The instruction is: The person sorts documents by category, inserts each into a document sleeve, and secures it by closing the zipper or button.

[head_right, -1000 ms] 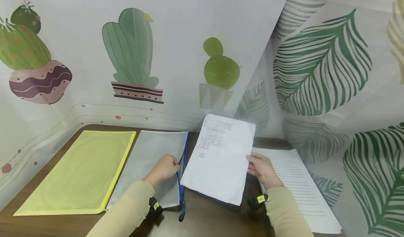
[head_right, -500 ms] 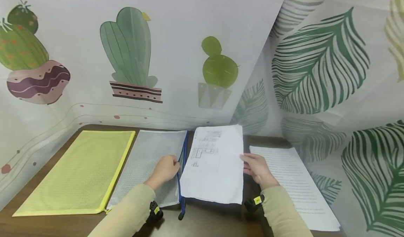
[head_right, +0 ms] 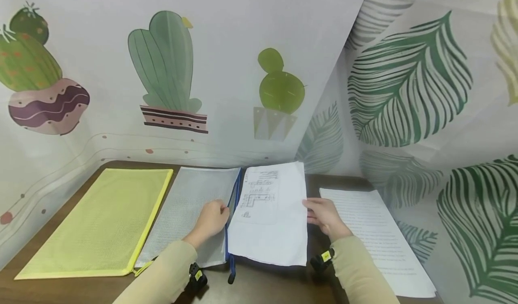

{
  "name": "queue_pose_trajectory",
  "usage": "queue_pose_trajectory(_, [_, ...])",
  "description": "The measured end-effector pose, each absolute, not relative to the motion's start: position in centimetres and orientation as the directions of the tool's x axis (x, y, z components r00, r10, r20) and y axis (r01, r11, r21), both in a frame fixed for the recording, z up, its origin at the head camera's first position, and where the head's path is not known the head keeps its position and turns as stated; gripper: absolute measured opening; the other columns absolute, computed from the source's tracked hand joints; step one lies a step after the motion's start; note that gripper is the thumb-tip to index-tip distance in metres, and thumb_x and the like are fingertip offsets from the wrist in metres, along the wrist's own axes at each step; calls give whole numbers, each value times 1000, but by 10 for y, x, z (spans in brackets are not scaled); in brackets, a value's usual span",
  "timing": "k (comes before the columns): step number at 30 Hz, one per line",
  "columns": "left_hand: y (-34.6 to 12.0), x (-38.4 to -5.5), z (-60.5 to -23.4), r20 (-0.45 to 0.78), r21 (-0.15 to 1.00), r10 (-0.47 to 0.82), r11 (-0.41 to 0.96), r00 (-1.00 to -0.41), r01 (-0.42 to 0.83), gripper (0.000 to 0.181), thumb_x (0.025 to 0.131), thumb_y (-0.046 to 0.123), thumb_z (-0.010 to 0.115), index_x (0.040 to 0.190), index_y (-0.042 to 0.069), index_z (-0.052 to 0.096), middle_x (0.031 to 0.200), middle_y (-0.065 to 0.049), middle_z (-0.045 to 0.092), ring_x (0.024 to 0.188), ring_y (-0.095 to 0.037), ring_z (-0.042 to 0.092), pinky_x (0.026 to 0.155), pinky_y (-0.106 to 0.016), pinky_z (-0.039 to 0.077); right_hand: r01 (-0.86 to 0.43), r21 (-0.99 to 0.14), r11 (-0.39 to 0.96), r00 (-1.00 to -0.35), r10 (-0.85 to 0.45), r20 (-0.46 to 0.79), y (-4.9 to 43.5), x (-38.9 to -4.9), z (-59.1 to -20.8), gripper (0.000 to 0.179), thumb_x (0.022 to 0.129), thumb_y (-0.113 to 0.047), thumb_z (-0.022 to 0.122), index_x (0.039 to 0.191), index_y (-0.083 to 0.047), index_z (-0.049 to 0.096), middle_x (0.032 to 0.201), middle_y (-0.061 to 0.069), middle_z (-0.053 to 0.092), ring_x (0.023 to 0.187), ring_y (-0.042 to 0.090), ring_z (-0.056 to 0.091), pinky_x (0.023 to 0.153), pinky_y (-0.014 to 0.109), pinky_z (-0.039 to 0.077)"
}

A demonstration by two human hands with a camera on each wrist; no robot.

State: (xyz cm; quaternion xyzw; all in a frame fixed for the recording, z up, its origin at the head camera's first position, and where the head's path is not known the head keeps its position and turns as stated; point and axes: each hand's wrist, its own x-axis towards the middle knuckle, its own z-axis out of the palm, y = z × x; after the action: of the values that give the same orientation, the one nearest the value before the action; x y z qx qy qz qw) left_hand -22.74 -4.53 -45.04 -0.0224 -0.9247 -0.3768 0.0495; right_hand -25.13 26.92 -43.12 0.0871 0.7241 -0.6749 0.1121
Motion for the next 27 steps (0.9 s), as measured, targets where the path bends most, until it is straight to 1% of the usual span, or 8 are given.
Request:
queue_pose_trajectory(7, [-46,-227,-452,99,687,1,724,-995,69,24,92,11,52,69,8,52,59,-1,48,50,-12,43,43,-22,34,296,-951,94,-954,-13,-298,265,-257,-433,53,93,-11,57,133,17,37,74,-4,67,66,8,66,62,25,57])
queue_pose_trajectory(10, [-46,-227,-452,94,682,9,728,-996,71,23,93,11,52,70,8,53,59,-1,48,50,-12,44,43,-23,35,294,-949,115,-954,-30,-299,265,-259,-435,54,93,-11,56,133,18,36,75,-4,67,67,8,66,64,25,57])
queue_pose_trajectory(15, [-47,-227,-453,93,677,31,731,-995,86,23,93,12,52,71,8,53,59,-1,49,50,-12,44,43,-23,35,297,-944,143,-952,-32,-304,265,-264,-436,54,93,-13,57,133,17,38,77,-3,68,68,8,67,64,26,57])
queue_pose_trajectory(20, [-47,-227,-451,122,650,46,752,-992,114,23,91,11,54,69,8,55,60,-1,50,52,-13,44,45,-24,35,294,-941,170,-954,-12,-300,266,-268,-433,55,93,-15,58,134,16,38,76,-3,67,68,8,66,64,25,57])
queue_pose_trajectory(27, [-48,-232,-452,143,635,43,763,-989,125,25,91,11,54,66,10,53,59,0,48,51,-12,42,45,-24,33,288,-949,131,-956,-20,-293,267,-275,-428,56,93,-14,57,136,15,35,76,-4,68,68,7,67,64,25,57])
